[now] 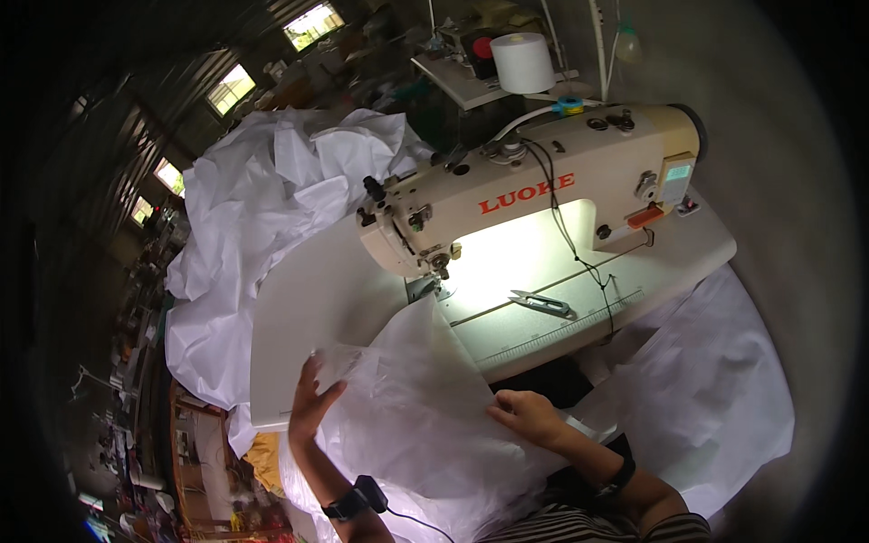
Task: Sewing long seams on large sheets of white fabric using an industrial sewing machine.
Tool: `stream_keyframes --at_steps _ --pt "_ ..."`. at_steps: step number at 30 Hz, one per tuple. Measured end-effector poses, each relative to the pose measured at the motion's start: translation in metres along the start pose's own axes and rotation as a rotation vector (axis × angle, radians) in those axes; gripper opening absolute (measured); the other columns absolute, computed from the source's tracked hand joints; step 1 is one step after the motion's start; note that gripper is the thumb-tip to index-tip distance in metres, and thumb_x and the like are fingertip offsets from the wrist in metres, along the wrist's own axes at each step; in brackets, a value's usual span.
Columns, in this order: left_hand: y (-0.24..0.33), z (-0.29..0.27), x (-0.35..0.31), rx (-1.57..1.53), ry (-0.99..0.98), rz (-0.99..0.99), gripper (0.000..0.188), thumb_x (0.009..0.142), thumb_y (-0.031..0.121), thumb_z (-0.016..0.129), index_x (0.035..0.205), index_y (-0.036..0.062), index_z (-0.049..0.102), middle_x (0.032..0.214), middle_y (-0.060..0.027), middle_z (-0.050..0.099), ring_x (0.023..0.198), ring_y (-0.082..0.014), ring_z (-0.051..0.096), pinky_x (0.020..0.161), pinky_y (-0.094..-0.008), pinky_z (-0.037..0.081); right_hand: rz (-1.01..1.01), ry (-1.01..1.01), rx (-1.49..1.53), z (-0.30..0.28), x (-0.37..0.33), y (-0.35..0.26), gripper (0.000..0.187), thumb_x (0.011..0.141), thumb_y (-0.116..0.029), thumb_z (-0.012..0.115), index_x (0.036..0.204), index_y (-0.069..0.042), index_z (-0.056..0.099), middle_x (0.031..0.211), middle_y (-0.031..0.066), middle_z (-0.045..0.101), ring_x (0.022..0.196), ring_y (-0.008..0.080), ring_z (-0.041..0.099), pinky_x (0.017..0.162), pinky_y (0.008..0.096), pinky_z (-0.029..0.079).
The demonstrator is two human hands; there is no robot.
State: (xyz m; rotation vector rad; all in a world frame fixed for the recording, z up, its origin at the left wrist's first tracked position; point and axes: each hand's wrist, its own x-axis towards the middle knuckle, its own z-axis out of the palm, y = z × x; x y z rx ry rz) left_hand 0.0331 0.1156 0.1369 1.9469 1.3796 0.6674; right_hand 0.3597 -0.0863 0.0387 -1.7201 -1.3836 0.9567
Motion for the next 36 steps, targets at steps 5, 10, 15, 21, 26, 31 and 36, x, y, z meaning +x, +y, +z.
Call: stream_keyframes --at_steps 5,10,15,21,26,31,36 --pt "0.041 0.042 0.030 -0.160 0.220 0.237 0.012 0.092 0.007 0.064 0.100 -0.0011 0.061 0.078 -0.0084 0.063 0.069 -0.0189 0.059 0.068 -0.0305 0.049 -0.052 -0.007 -0.056 0.008 0.003 -0.007 0.041 0.090 -0.040 0.068 0.099 0.000 0.065 0.084 0.0145 0.067 0.075 0.0255 0.066 0.070 0.0362 0.051" --pt "0.073 0.089 0.101 0.073 0.253 0.409 0.009 0.094 0.007 0.059 0.098 0.0002 0.064 0.074 -0.0100 0.065 0.064 -0.0141 0.060 0.062 -0.0283 0.048 0.068 -0.291 0.513 0.007 -0.014 0.001 0.037 0.090 -0.029 0.071 0.111 0.001 0.066 0.093 0.0073 0.070 0.083 0.0133 0.064 0.078 0.0301 0.052" --pt "0.032 0.142 0.128 -0.547 0.175 0.442 0.012 0.092 0.008 0.062 0.102 0.0022 0.066 0.078 -0.0091 0.069 0.068 -0.0172 0.064 0.067 -0.0296 0.050 0.257 -0.252 0.283 -0.014 -0.031 0.031 0.043 0.091 -0.029 0.070 0.117 0.004 0.062 0.101 0.0110 0.068 0.091 0.0140 0.062 0.082 0.0306 0.051" --pt "0.050 0.138 0.112 -0.064 0.041 0.464 0.013 0.097 0.011 0.059 0.107 0.0032 0.064 0.084 -0.0070 0.072 0.066 -0.0097 0.061 0.062 -0.0246 0.048 0.200 -0.081 0.198 -0.003 -0.013 0.026 0.053 0.093 -0.042 0.066 0.120 0.003 0.059 0.095 0.0131 0.065 0.083 0.0175 0.060 0.078 0.0330 0.049" --pt "0.084 0.111 0.072 -0.855 -0.092 0.550 0.009 0.100 0.015 0.058 0.104 0.0065 0.058 0.082 -0.0052 0.070 0.051 -0.0021 0.043 0.045 -0.0214 0.031 -0.021 -0.053 0.410 0.007 0.006 0.003 0.053 0.092 -0.044 0.066 0.123 -0.001 0.060 0.092 0.0117 0.068 0.083 0.0177 0.062 0.078 0.0326 0.049" --pt "0.070 0.136 0.088 -0.376 -0.186 0.467 0.010 0.101 0.017 0.054 0.102 0.0072 0.057 0.084 -0.0074 0.071 0.053 -0.0097 0.053 0.048 -0.0262 0.040 -0.001 -0.134 0.333 0.016 0.014 0.001 0.042 0.094 -0.034 0.066 0.118 0.000 0.063 0.090 0.0104 0.068 0.081 0.0155 0.062 0.077 0.0311 0.049" --pt "0.041 0.160 0.108 0.113 0.168 0.447 0.008 0.096 0.013 0.057 0.098 0.0053 0.059 0.086 -0.0153 0.068 0.080 -0.0361 0.066 0.069 -0.0425 0.051 0.061 -0.161 0.278 0.003 -0.004 0.013 0.036 0.092 -0.032 0.066 0.106 0.001 0.064 0.088 0.0119 0.068 0.081 0.0191 0.064 0.078 0.0341 0.049"
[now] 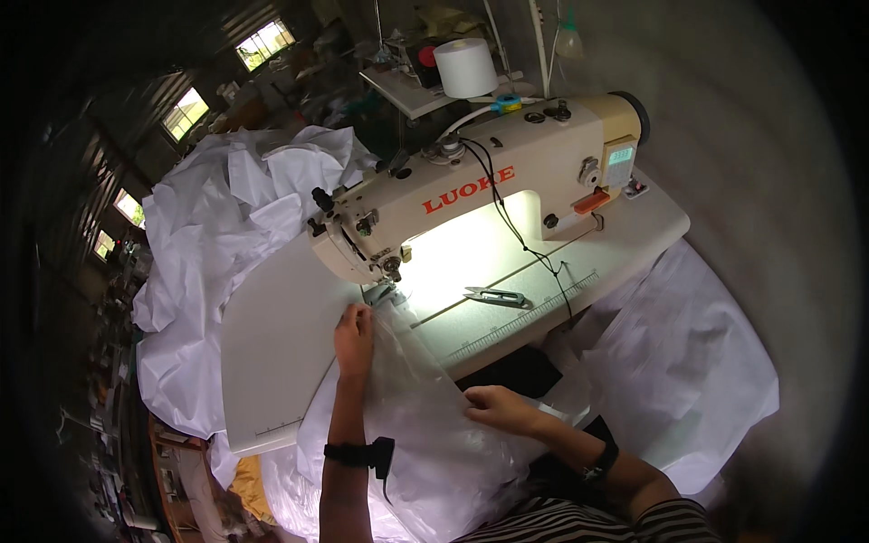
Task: Sewing long seams on large sheets of white fabric using an industrial sewing machine.
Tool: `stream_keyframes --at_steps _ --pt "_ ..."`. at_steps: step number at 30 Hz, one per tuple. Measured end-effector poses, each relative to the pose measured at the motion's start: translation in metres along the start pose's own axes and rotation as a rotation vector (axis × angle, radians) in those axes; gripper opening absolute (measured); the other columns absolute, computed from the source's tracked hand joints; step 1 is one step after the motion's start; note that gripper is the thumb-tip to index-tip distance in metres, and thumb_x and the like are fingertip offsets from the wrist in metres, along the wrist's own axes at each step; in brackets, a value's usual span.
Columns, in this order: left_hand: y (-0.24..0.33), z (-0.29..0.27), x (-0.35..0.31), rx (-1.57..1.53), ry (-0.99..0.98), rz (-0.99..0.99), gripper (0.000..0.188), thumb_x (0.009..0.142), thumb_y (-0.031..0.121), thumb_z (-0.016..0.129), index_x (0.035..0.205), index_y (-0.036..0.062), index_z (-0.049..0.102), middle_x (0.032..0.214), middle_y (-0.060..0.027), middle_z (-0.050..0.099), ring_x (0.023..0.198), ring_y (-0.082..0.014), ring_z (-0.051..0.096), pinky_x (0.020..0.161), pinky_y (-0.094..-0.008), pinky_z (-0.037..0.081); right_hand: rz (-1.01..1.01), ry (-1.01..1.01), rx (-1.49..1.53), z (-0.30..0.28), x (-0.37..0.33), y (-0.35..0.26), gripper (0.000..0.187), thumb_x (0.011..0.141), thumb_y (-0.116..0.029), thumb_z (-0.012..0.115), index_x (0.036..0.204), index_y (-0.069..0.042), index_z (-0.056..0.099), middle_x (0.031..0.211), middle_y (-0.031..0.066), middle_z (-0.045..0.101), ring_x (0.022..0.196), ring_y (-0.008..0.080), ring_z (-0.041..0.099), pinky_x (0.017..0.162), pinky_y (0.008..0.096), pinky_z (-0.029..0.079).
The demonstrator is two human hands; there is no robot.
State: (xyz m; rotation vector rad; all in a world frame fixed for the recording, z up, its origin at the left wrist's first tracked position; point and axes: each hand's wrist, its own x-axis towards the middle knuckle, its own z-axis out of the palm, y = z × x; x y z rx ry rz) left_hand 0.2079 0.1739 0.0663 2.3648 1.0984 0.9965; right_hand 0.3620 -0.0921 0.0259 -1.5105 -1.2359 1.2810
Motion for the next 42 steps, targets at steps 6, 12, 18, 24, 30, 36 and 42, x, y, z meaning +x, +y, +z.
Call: stream_keyframes --at_steps 6,12,18,24,30,36,42 --pt "-0.007 -0.005 -0.006 0.189 0.134 -0.028 0.006 0.096 0.012 0.055 0.097 0.0066 0.059 0.092 -0.0149 0.068 0.081 -0.0371 0.066 0.068 -0.0446 0.052 0.030 0.009 -0.170 -0.007 -0.009 -0.013 0.036 0.090 -0.035 0.067 0.096 0.000 0.064 0.081 0.0142 0.064 0.075 0.0288 0.061 0.073 0.0388 0.048" --pt "-0.016 -0.011 0.001 0.300 0.176 0.034 0.006 0.094 0.010 0.056 0.098 0.0085 0.060 0.093 -0.0125 0.067 0.081 -0.0344 0.066 0.068 -0.0437 0.052 0.038 -0.005 0.046 0.008 0.001 -0.007 0.040 0.087 -0.039 0.070 0.087 0.000 0.061 0.075 0.0109 0.061 0.069 0.0222 0.059 0.066 0.0367 0.046" --pt "-0.009 -0.019 0.003 0.497 0.196 0.259 0.013 0.091 0.006 0.056 0.101 0.0088 0.065 0.100 -0.0089 0.067 0.092 -0.0279 0.066 0.078 -0.0424 0.053 0.069 -0.011 -0.081 -0.001 -0.008 0.005 0.032 0.086 -0.033 0.070 0.088 -0.002 0.060 0.076 0.0106 0.062 0.071 0.0222 0.060 0.067 0.0368 0.046" --pt "0.006 -0.028 -0.004 0.155 -0.257 0.424 0.020 0.089 0.007 0.061 0.108 0.0060 0.067 0.123 -0.0093 0.064 0.112 -0.0275 0.062 0.095 -0.0412 0.049 -0.007 0.008 -0.213 -0.004 -0.012 -0.017 0.032 0.083 -0.032 0.071 0.092 -0.003 0.060 0.080 0.0133 0.064 0.075 0.0300 0.062 0.070 0.0400 0.047" --pt "0.006 -0.020 -0.015 0.195 -0.161 0.411 0.024 0.087 0.011 0.066 0.110 0.0039 0.066 0.126 -0.0086 0.064 0.115 -0.0286 0.061 0.097 -0.0408 0.048 -0.021 0.038 -0.316 -0.019 -0.015 -0.024 0.040 0.087 -0.042 0.068 0.098 -0.003 0.062 0.086 0.0133 0.064 0.080 0.0273 0.062 0.072 0.0382 0.047" --pt "0.013 -0.017 0.003 0.238 -0.205 0.374 0.025 0.084 0.011 0.069 0.108 0.0075 0.068 0.123 -0.0043 0.066 0.108 -0.0240 0.062 0.093 -0.0405 0.048 0.060 0.084 0.106 -0.003 0.007 -0.028 0.038 0.092 -0.037 0.067 0.102 0.000 0.064 0.085 0.0078 0.062 0.078 0.0169 0.059 0.072 0.0331 0.048" --pt "0.029 -0.014 0.022 0.346 -0.218 0.588 0.023 0.083 0.012 0.064 0.105 0.0120 0.069 0.117 0.0002 0.067 0.104 -0.0184 0.062 0.087 -0.0361 0.048 -0.159 0.316 -0.202 0.015 -0.005 -0.043 0.024 0.092 -0.025 0.065 0.099 -0.002 0.062 0.076 0.0104 0.064 0.073 0.0237 0.065 0.070 0.0333 0.051"
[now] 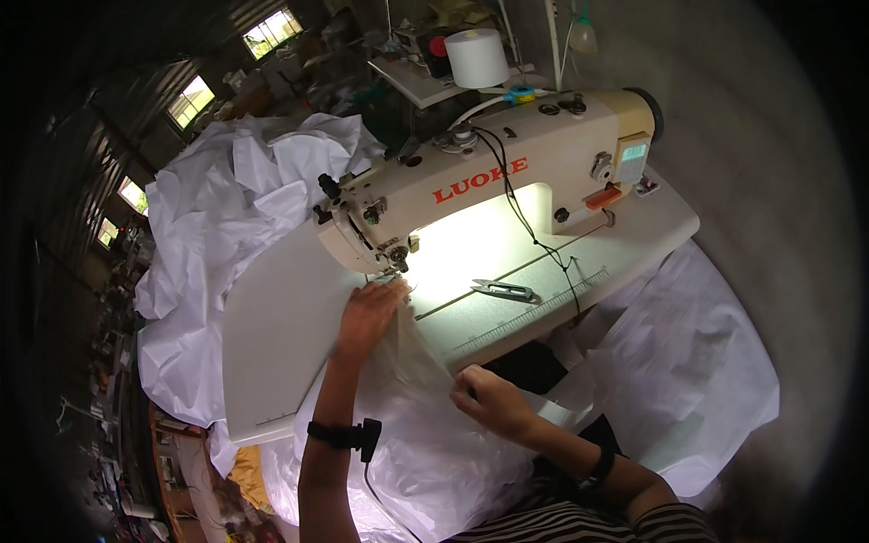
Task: Sewing long seams on large sheets of white fabric using an industrial sewing machine.
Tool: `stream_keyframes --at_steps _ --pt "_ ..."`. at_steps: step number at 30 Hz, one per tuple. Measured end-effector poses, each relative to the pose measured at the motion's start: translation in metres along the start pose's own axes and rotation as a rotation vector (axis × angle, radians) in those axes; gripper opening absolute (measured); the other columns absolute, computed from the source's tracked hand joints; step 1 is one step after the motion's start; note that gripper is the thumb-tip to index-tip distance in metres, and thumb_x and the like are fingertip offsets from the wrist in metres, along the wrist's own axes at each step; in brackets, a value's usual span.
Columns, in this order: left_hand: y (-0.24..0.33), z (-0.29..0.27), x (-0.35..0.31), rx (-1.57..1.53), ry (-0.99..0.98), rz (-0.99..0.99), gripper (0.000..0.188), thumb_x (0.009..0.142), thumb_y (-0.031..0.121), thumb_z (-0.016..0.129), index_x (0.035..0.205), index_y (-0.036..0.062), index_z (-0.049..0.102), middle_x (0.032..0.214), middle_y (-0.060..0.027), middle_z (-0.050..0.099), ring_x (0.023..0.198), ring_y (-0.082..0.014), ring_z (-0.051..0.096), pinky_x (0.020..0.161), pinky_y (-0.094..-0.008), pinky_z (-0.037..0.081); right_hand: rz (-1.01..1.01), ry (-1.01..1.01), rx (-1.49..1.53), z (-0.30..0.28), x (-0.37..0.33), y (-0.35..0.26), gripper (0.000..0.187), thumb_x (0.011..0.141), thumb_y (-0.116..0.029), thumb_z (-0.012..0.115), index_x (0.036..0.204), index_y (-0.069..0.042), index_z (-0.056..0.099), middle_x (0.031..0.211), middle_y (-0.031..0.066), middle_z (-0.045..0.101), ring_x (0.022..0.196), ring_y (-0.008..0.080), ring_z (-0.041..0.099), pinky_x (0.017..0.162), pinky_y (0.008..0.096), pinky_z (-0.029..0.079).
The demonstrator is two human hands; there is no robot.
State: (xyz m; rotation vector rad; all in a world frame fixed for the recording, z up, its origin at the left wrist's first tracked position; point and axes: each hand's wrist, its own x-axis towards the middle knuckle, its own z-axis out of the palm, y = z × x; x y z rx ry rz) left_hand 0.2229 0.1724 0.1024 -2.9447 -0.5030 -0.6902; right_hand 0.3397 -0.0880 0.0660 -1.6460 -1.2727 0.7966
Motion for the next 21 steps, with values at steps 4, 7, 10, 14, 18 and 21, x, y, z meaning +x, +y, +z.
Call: stream_keyframes --at_steps 4,7,10,14,18,21 --pt "-0.002 0.000 0.004 -0.037 -0.127 0.084 0.023 0.087 0.012 0.055 0.105 0.0128 0.069 0.114 0.0002 0.067 0.103 -0.0183 0.062 0.089 -0.0353 0.050 0.003 0.029 -0.023 0.002 0.001 -0.012 0.025 0.093 -0.022 0.063 0.108 -0.003 0.058 0.071 0.0141 0.062 0.069 0.0328 0.066 0.066 0.0394 0.051" --pt "-0.009 0.004 0.002 -0.087 -0.181 0.014 0.020 0.080 0.007 0.062 0.099 0.0103 0.070 0.109 -0.0028 0.067 0.101 -0.0223 0.063 0.090 -0.0356 0.051 0.057 -0.022 -0.011 0.004 0.000 -0.015 0.030 0.092 -0.022 0.064 0.115 -0.004 0.057 0.073 0.0144 0.064 0.067 0.0318 0.066 0.064 0.0393 0.052" --pt "-0.017 0.009 -0.003 -0.119 -0.053 0.130 0.017 0.080 0.004 0.061 0.095 0.0085 0.069 0.106 -0.0033 0.067 0.099 -0.0220 0.064 0.087 -0.0346 0.053 -0.027 0.005 -0.094 0.007 -0.003 -0.017 0.034 0.090 -0.020 0.065 0.119 -0.005 0.058 0.073 0.0133 0.065 0.062 0.0308 0.066 0.060 0.0384 0.052" --pt "-0.016 0.007 -0.016 -0.061 -0.136 0.025 0.012 0.083 0.010 0.061 0.092 0.0091 0.069 0.109 -0.0008 0.066 0.100 -0.0198 0.064 0.088 -0.0352 0.052 -0.281 0.129 -0.273 0.013 -0.003 -0.020 0.040 0.087 -0.012 0.060 0.125 -0.005 0.055 0.073 0.0131 0.065 0.057 0.0312 0.065 0.053 0.0407 0.053" --pt "0.007 -0.007 -0.038 -0.025 -0.033 -0.133 0.025 0.082 0.013 0.067 0.106 0.0073 0.067 0.120 -0.0022 0.065 0.109 -0.0226 0.061 0.094 -0.0399 0.049 -0.308 -0.043 -0.843 0.021 -0.003 -0.025 0.054 0.083 -0.011 0.060 0.136 -0.001 0.051 0.063 0.0018 0.058 0.046 0.0159 0.060 0.040 0.0292 0.047" --pt "0.028 -0.016 -0.052 0.012 -0.077 -0.261 0.042 0.081 0.019 0.072 0.119 0.0047 0.062 0.130 -0.0081 0.061 0.122 -0.0274 0.055 0.104 -0.0425 0.043 -0.309 -0.102 -0.847 0.026 -0.004 -0.028 0.059 0.082 -0.010 0.060 0.139 0.000 0.048 0.062 0.0030 0.060 0.046 0.0174 0.061 0.041 0.0301 0.048"
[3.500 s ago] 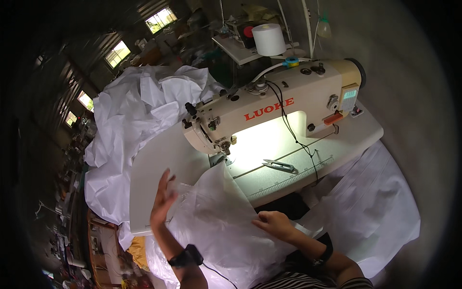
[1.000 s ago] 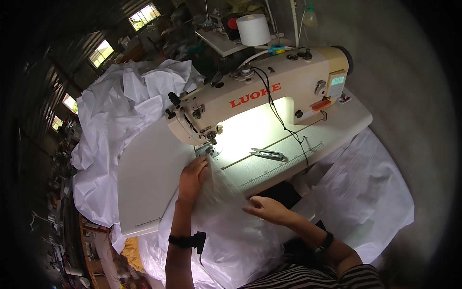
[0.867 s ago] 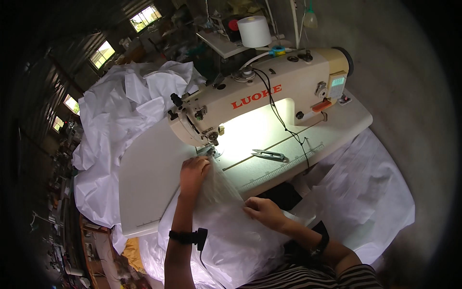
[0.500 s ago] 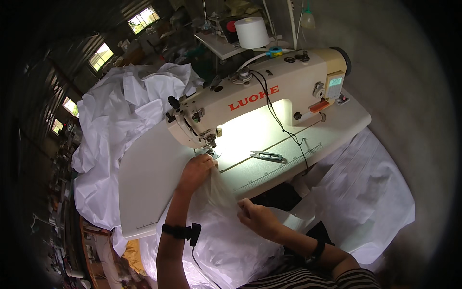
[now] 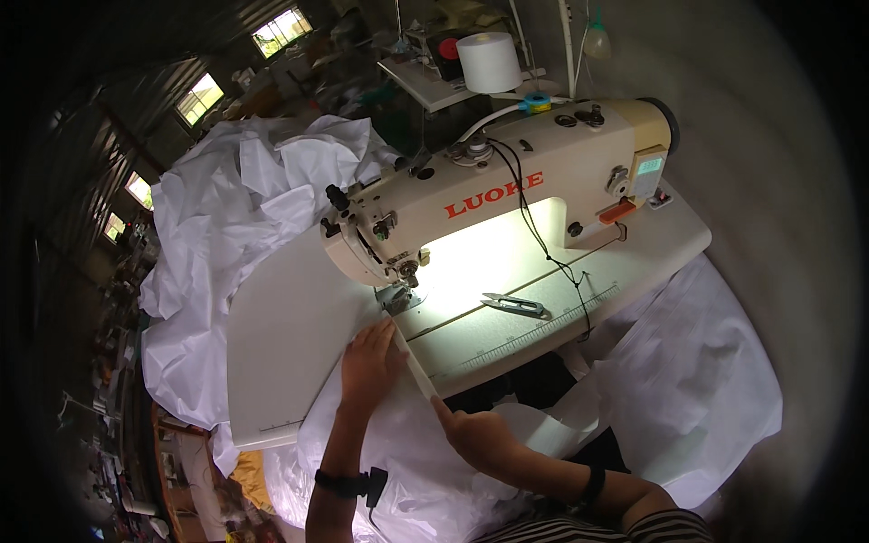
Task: Sewing long seams on large sheets of white fabric using an industrial sewing machine.
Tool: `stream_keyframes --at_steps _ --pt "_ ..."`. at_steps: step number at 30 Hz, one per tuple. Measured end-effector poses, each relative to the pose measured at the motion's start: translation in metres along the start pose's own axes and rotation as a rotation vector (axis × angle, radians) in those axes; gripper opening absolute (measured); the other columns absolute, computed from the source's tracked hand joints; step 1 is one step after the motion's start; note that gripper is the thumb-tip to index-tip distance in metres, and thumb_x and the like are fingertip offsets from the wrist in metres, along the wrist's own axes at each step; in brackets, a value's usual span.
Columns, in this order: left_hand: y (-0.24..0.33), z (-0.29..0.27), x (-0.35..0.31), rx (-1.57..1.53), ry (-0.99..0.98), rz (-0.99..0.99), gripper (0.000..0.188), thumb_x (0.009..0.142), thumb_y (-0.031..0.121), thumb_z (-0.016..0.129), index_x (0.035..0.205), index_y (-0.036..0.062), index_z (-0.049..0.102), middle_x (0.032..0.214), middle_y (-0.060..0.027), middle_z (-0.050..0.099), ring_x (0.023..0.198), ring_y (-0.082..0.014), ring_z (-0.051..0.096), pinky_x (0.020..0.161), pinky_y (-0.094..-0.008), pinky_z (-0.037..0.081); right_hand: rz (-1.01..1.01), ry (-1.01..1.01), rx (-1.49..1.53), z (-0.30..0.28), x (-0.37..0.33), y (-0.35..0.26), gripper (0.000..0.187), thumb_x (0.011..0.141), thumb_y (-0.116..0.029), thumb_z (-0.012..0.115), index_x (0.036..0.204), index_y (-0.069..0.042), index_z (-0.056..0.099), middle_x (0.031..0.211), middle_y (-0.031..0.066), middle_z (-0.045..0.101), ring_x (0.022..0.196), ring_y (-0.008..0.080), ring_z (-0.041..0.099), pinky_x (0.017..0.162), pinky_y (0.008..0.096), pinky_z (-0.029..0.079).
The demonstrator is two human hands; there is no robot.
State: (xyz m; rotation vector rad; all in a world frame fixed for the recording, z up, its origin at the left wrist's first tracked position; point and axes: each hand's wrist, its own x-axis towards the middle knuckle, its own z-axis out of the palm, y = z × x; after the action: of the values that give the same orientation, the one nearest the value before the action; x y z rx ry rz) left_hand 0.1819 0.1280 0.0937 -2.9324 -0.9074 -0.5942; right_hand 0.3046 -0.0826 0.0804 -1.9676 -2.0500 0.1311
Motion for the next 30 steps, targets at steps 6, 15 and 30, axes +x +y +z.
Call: stream_keyframes --at_steps 6,15,30 --pt "0.003 0.007 0.008 -0.177 -0.067 0.014 0.062 0.081 0.030 0.074 0.131 0.0004 0.053 0.142 -0.0155 0.051 0.136 -0.0320 0.043 0.113 -0.0429 0.035 -0.050 -0.047 -0.101 -0.005 -0.001 0.000 0.063 0.081 -0.014 0.060 0.141 0.001 0.048 0.055 -0.0011 0.054 0.040 0.0123 0.053 0.037 0.0288 0.042" --pt "0.006 0.022 0.038 -0.240 -0.108 0.115 0.062 0.085 0.036 0.070 0.132 0.0005 0.051 0.146 -0.0165 0.046 0.137 -0.0337 0.041 0.114 -0.0434 0.033 0.029 -0.056 -0.035 -0.022 0.002 0.017 0.060 0.078 -0.005 0.060 0.136 0.005 0.049 0.057 0.0043 0.060 0.046 0.0206 0.062 0.042 0.0323 0.048" --pt "0.037 0.002 -0.009 0.018 -0.023 -0.169 0.045 0.088 0.030 0.065 0.129 0.0114 0.058 0.134 -0.0134 0.053 0.125 -0.0329 0.051 0.105 -0.0479 0.040 0.046 -0.003 -0.181 -0.006 0.009 0.007 0.054 0.082 -0.008 0.058 0.134 0.005 0.053 0.056 0.0031 0.061 0.044 0.0150 0.061 0.039 0.0299 0.046"
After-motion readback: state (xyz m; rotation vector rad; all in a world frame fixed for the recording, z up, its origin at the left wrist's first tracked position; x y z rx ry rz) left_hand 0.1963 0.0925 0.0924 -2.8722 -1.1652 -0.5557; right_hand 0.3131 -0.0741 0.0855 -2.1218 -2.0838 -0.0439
